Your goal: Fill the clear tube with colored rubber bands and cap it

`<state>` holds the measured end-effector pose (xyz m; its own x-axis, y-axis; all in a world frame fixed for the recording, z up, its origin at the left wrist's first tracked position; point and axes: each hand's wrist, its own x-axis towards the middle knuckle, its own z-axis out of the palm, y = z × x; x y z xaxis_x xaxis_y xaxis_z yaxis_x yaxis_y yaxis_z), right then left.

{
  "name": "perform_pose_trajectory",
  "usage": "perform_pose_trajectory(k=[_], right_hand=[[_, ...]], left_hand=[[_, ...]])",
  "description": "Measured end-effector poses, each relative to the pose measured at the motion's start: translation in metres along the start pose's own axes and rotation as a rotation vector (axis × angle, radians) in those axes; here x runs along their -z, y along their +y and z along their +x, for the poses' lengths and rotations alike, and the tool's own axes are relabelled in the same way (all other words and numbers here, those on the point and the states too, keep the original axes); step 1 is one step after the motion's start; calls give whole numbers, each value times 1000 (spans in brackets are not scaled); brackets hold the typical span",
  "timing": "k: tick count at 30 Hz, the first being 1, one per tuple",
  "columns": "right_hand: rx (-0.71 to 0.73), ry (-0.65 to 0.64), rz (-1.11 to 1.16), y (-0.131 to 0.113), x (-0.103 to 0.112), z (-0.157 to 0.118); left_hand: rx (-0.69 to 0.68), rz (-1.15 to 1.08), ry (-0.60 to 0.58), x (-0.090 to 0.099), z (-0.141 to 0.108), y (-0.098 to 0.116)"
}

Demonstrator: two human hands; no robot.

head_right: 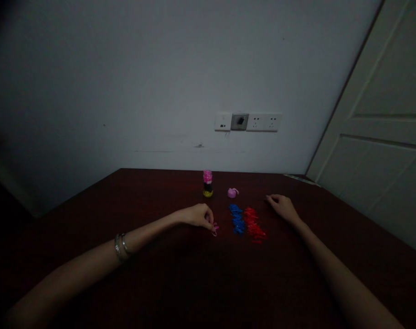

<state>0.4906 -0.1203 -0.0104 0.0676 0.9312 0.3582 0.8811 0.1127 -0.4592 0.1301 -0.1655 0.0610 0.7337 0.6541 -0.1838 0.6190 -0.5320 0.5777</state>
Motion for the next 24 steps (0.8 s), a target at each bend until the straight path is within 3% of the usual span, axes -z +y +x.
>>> perform_pose_trajectory(k=[5,14,19,24], right_hand=[[2,1,-4,0,0,0],[-4,-14,-22,-4,1,-2],[9,-9,-16,-3,1,-1],[-7,-4,-10,-6,2,-2]], left_hand=[[19,108,6,-2,-1,9],[-91,171,-46,-6,4,9],[-150,142,-75,-5,7,3],[-168,47,-123,8,12,-4]])
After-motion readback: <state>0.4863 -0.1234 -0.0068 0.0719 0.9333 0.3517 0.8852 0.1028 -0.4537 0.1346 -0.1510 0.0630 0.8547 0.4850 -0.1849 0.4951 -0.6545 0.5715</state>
